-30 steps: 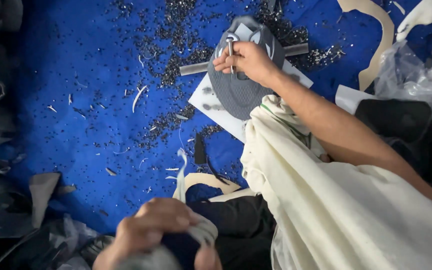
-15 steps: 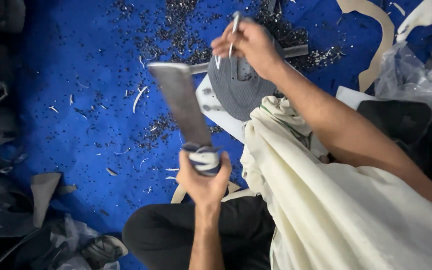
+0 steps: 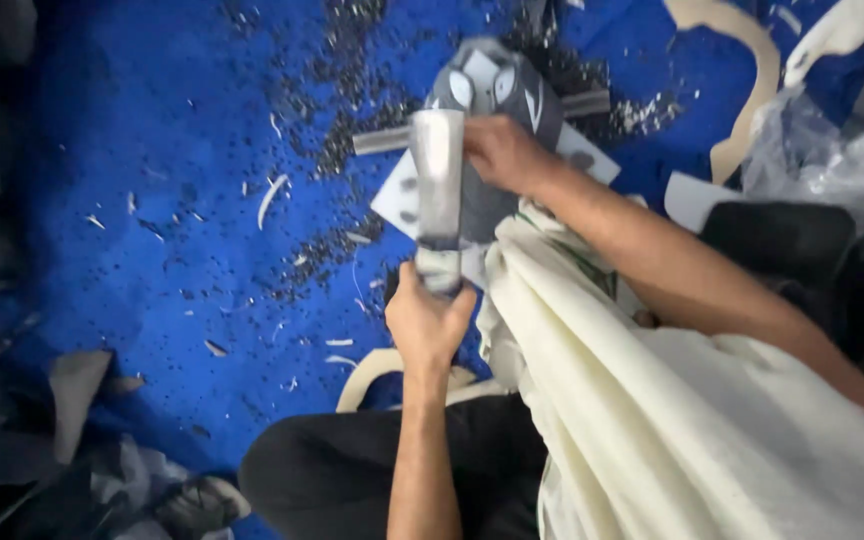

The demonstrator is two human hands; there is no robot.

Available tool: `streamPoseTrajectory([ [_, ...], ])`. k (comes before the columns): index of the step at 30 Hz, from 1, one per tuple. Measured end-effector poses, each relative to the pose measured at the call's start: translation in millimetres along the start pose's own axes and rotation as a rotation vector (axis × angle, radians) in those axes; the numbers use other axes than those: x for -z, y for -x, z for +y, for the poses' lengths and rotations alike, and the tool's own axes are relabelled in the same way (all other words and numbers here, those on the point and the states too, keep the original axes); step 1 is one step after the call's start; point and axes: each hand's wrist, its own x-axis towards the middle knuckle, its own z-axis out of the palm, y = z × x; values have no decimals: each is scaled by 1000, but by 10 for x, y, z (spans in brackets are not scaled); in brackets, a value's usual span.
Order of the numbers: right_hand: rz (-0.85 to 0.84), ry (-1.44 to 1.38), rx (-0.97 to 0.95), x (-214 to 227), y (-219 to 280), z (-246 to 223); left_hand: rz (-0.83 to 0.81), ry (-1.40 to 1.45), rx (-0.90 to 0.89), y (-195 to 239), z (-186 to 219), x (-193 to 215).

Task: Punching decorative patterns or holes into shoe upper components using a stencil and a mallet.

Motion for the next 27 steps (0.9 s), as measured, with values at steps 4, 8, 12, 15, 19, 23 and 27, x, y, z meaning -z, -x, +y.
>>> streamPoseTrajectory([
  [4, 196, -856, -355, 3, -223, 168, 94, -668, -87, 125, 344, -145],
  [8, 126, -791, -395, 8, -272, 230, 141, -435, -337, 362, 1188, -204],
  [12, 195, -485, -173, -64, -222, 217, 116, -403, -619, 112, 767, -156],
  [15, 181, -38, 72, 5, -105, 59, 77, -739, -456, -136, 220, -173],
  [19, 202, -504, -128, 78, -277, 183, 117, -643, -136, 38, 109, -207],
  [23, 238, -847, -419, 153, -439, 208, 125, -576, -334, 275, 1039, -292],
  [27, 256, -404, -172, 19, -327, 252, 90, -186, -597, 147, 1065, -350],
])
